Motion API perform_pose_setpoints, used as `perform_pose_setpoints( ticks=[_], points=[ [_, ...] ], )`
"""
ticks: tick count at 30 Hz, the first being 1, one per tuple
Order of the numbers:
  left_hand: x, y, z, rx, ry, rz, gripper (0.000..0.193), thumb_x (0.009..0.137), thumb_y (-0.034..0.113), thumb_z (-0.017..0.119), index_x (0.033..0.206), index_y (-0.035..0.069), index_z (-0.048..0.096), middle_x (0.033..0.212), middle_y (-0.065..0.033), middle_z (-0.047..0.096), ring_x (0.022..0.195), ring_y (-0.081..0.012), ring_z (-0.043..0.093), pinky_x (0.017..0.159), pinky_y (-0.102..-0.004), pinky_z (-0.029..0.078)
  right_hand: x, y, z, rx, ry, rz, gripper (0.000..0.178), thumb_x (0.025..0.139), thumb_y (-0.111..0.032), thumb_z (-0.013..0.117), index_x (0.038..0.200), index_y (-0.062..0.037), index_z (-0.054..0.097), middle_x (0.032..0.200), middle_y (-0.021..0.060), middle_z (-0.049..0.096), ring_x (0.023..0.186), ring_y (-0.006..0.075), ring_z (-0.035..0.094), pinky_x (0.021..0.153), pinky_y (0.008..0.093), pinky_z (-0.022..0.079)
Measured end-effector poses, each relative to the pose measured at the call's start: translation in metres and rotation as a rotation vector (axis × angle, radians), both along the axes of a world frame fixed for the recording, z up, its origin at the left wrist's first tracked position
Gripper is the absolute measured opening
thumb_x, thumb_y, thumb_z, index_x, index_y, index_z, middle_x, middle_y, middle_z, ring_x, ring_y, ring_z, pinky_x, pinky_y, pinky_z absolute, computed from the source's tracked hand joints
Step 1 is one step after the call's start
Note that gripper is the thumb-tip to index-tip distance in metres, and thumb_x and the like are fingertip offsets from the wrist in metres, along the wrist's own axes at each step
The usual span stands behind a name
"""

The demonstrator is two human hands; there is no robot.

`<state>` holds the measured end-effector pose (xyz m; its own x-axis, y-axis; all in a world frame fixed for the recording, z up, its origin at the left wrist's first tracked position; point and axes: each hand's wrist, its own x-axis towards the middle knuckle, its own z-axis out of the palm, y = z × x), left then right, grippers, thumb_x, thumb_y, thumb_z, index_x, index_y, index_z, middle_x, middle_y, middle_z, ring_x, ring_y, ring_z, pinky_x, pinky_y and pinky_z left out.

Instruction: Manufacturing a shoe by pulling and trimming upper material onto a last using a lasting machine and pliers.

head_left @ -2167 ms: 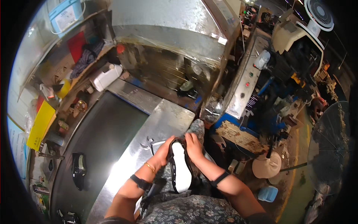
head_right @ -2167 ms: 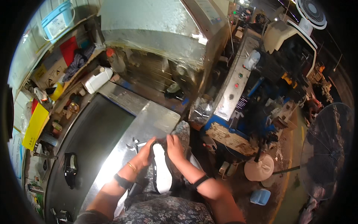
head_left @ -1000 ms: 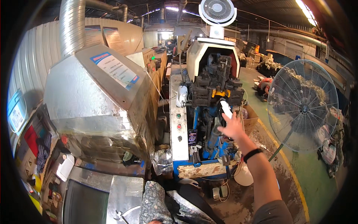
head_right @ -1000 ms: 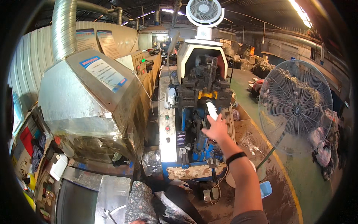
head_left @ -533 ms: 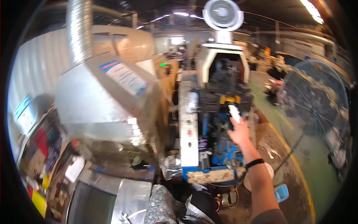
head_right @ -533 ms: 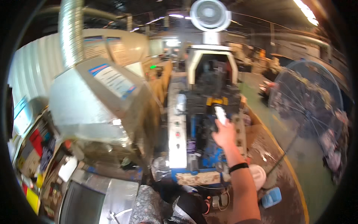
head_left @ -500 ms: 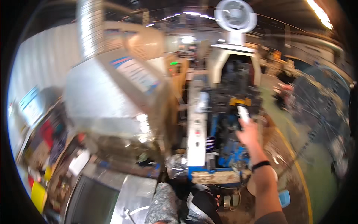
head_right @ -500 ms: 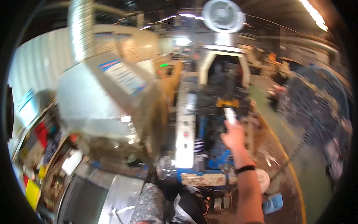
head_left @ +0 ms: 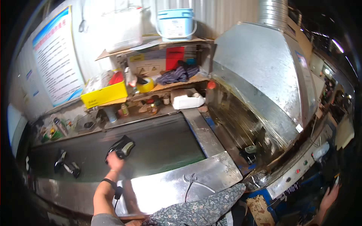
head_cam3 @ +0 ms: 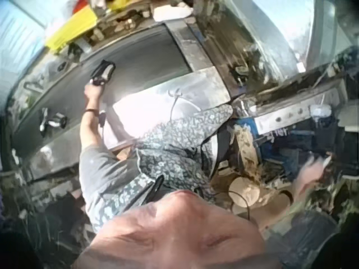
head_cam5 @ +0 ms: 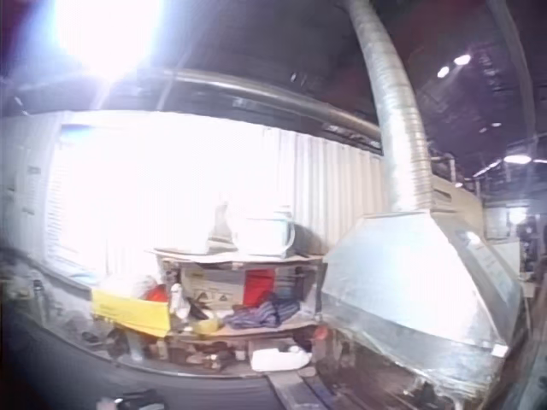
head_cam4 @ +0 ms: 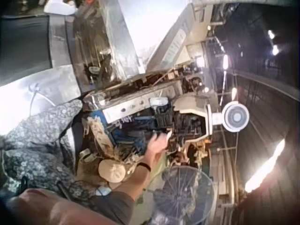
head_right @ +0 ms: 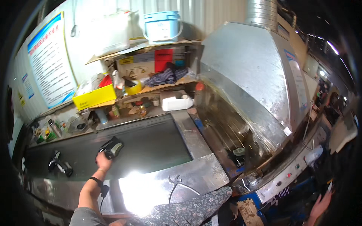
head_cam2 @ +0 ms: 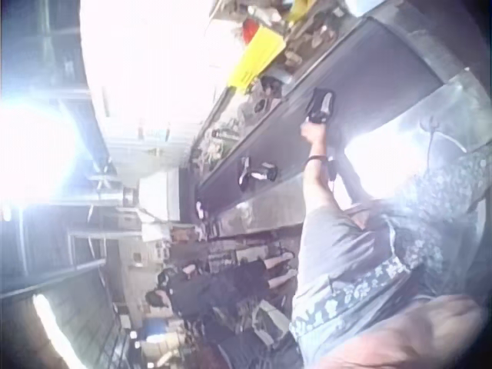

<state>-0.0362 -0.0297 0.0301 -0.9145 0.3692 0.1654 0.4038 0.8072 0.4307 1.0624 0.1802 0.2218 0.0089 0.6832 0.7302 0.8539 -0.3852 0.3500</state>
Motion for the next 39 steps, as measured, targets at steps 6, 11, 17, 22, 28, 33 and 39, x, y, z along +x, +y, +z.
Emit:
perform_pose_setpoints(
  ticks=[6,11,17,22,28,33,39],
  points=[
    [-0.077,-0.015,-0.010,-0.231,-0.270,0.228,0.074,0.065,0.041,0.082,0.123,0.003,0.057,0.129,-0.0214,0.056,0.122,-0.0377,0.053,0.102,-0.0435,0.045,-0.167,-0.096,-0.232,0.011,0.961,0.907,0.021,0.093,-0.018,0.054,0.107,-0.0033,0.058,0.095,0.0127,0.059,0.081,0.0311,0.054,0.082,0.0427,0.046],
    [-0.060,0.010,-0.074,0.308,-0.087,0.027,0.057,0.067,0.028,0.079,0.114,0.000,0.060,0.107,-0.0218,0.067,0.101,-0.0377,0.065,0.087,-0.0415,0.052,-0.338,-0.204,-0.240,-0.550,1.010,0.390,0.021,0.081,-0.022,0.067,0.091,-0.0039,0.072,0.084,0.0119,0.070,0.078,0.0273,0.067,0.083,0.0342,0.051],
    [0.031,0.039,0.006,0.406,-1.144,-0.521,0.040,0.083,0.029,0.063,0.112,0.001,0.064,0.092,-0.0063,0.068,0.089,-0.0240,0.066,0.081,-0.0480,0.052,-0.395,-0.129,-0.130,-0.273,1.268,0.718,0.016,0.088,-0.008,0.064,0.102,-0.0056,0.071,0.091,0.0133,0.070,0.082,0.0297,0.069,0.073,0.0349,0.054],
    [0.256,0.007,0.115,0.672,-1.555,-0.420,0.022,0.099,0.022,0.054,0.104,0.006,0.068,0.088,0.0005,0.064,0.076,-0.0072,0.055,0.064,-0.0255,0.046,-0.487,-0.089,-0.059,-0.486,1.488,1.275,0.057,0.086,-0.017,0.074,0.137,-0.0056,0.051,0.133,0.0149,0.057,0.117,0.0271,0.060,0.098,0.0373,0.048],
    [0.395,0.060,0.166,0.320,-2.091,-0.654,0.047,0.096,0.043,0.051,0.116,0.001,0.061,0.093,-0.0050,0.067,0.083,-0.0211,0.064,0.074,-0.0433,0.051,-0.491,-0.145,0.002,-0.123,0.908,1.384,0.067,0.070,-0.048,0.077,0.116,0.0001,0.066,0.112,0.0162,0.067,0.093,0.0279,0.069,0.079,0.0338,0.056],
    [0.426,0.087,0.111,0.105,-1.768,-1.104,0.049,0.101,0.046,0.045,0.110,0.002,0.064,0.095,-0.0089,0.066,0.079,-0.0152,0.061,0.067,-0.0316,0.051,-0.507,-0.158,-0.042,-0.339,0.600,1.179,0.051,0.069,-0.042,0.079,0.103,-0.0047,0.068,0.091,0.0093,0.069,0.068,0.0250,0.067,0.057,0.0326,0.053],
    [0.448,0.091,0.071,0.156,-1.809,-0.905,0.038,0.101,0.036,0.048,0.094,0.003,0.067,0.086,-0.0076,0.065,0.075,-0.0143,0.060,0.066,-0.0297,0.048,-0.490,-0.146,-0.046,-0.658,0.922,1.081,0.042,0.075,-0.042,0.075,0.100,-0.0092,0.070,0.076,0.0145,0.065,0.070,0.0344,0.064,0.060,0.0419,0.050]
  ],
)
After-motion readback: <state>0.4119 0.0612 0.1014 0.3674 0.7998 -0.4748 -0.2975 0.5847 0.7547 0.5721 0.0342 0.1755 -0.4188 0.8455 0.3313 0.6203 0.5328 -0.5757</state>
